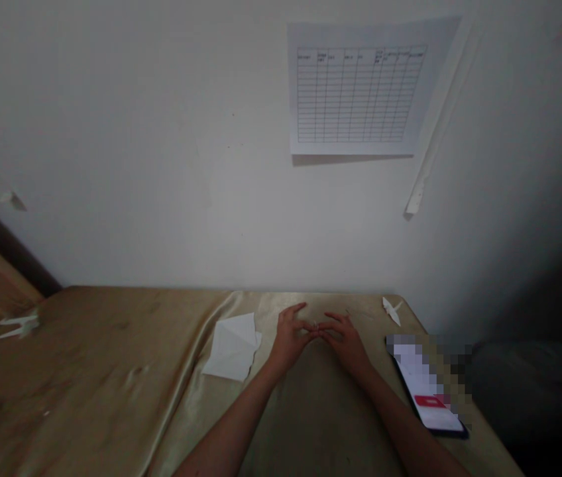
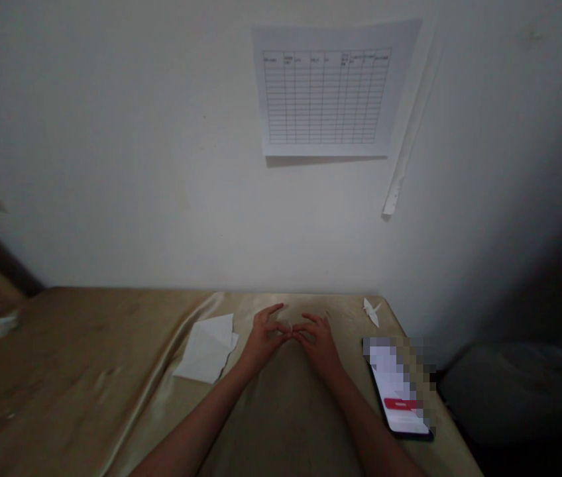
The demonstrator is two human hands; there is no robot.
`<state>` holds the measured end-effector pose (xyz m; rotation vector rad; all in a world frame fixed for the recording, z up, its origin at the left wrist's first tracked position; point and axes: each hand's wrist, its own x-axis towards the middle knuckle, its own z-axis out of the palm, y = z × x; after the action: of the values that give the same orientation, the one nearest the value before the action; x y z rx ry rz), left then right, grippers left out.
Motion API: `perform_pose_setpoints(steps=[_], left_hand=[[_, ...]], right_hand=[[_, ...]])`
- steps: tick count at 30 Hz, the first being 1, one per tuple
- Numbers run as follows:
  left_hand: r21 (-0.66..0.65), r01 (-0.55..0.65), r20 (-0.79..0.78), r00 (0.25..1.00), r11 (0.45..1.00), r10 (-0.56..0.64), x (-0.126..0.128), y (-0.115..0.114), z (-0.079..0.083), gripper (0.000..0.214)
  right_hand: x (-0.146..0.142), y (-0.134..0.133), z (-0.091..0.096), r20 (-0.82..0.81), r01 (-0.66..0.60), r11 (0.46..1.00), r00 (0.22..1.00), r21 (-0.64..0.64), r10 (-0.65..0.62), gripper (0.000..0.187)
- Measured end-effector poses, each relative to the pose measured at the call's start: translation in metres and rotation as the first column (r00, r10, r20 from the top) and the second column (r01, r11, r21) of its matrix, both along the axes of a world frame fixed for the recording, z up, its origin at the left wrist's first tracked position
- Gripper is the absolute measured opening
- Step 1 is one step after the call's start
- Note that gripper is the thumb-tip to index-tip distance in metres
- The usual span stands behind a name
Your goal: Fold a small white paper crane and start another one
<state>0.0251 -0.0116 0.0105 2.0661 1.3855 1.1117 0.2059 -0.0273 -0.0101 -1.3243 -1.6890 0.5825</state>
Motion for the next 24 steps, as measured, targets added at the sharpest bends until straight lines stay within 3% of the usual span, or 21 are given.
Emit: perform_pose_setpoints(steps=[6,16,24], left_hand=[[0.028,0.027,-0.011,1.000,0.999,-0.027,-0.001,0.002,-0.003,0.005],[-0.013,0.001,-0.084,0.996,1.000,-0.002,0.002,0.001,-0.006,0.006],[-0.009,0.015,-0.017,1.000,1.000,-0.015,0.004,0.003,-0.011,0.010]], right_hand=[[0.000,0.002,-0.005,-0.024,0.000,1.000,1.000,-0.015,0.000,0.020],[-0.006,-0.001,-0.008,0.095,0.051,0.998,0.994,0.027,-0.053,0.012],[-0.011,-0.001,-0.010,0.173,0.053,0.986,0.982,0.159,-0.080,0.007]])
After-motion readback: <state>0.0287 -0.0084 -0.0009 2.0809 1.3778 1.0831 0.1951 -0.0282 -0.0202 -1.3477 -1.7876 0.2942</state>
